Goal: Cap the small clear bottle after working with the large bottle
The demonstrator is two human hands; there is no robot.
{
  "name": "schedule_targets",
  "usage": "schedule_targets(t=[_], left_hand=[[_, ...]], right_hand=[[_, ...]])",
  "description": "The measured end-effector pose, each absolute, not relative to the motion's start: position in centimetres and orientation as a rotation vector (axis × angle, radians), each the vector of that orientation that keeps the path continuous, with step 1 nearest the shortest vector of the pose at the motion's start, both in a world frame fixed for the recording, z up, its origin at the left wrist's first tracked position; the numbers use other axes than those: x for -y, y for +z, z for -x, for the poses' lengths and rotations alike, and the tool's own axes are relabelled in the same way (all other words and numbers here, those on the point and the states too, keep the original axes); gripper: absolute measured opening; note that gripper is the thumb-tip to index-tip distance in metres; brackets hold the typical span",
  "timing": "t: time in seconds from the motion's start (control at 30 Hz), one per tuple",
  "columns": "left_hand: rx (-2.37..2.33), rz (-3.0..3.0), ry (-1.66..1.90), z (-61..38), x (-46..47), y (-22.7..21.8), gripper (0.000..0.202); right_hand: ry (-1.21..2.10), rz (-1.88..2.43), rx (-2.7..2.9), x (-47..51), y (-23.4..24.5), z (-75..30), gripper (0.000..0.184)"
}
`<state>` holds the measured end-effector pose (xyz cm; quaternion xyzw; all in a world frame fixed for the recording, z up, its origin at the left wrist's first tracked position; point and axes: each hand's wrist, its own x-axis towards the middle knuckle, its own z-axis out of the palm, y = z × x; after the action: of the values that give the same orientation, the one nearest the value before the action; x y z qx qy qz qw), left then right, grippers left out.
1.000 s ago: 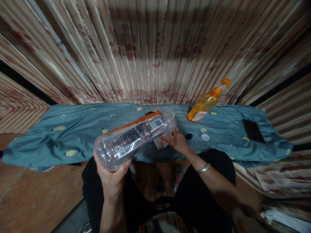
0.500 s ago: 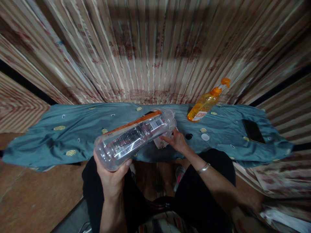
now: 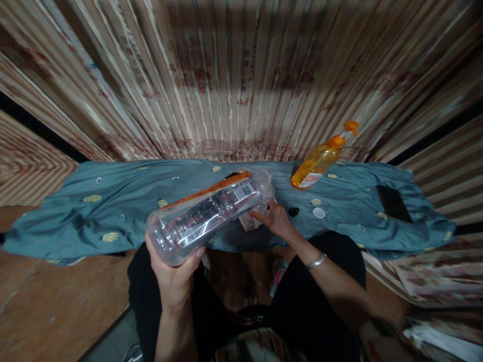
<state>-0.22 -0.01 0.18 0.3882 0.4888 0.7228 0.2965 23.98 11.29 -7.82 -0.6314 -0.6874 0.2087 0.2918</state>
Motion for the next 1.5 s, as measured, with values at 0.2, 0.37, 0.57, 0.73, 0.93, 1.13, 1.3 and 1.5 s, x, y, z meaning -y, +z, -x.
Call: schedule_targets(t=[0.2,0.37,0.57,0.73,0.93,1.13,1.3,1.5], left_hand=[[-1.301,-1.028,1.906,0.15,0.08,0.32,0.098],[-1.333,-1.04,1.893,0.13,0.14,0.42,0.099],[-1.334,-1.055,1.906,0.23,0.1,0.24,0.097],[-1.301,-1.048,1.914,0.3,0.06,0.08,0.098],[-1.325,-1.027,1.891,0.17,0.16,0.29,0.097],[-1.317,-1.05,1.903,0.24,0.06,0.26,0.095],[-1.312,-1.042,1.908,0.25,0.09,0.22,0.097],[-1.314,-1.042,1.903,0.17,0.11,0.25,0.097]], right_hand=[[0.592,1.687,1.815,-11.27,-7.78,-23.96,0.056],[0.579,1.682,1.815,-11.27,-7.96,-23.98,0.056],[0.561,1.687,1.826,-11.35,-8.24,-24.09,0.059],[0.575,1.665,1.819,-11.3,-8.19,-24.06,0.058],[0.58,1.672,1.815,-11.2,-7.9,-23.98,0.055],[0.582,1.669,1.805,-11.15,-7.78,-23.93,0.06],[0.581,1.682,1.797,-11.2,-7.91,-23.9,0.057],[0.588,1.699,1.802,-11.24,-7.82,-23.88,0.056]])
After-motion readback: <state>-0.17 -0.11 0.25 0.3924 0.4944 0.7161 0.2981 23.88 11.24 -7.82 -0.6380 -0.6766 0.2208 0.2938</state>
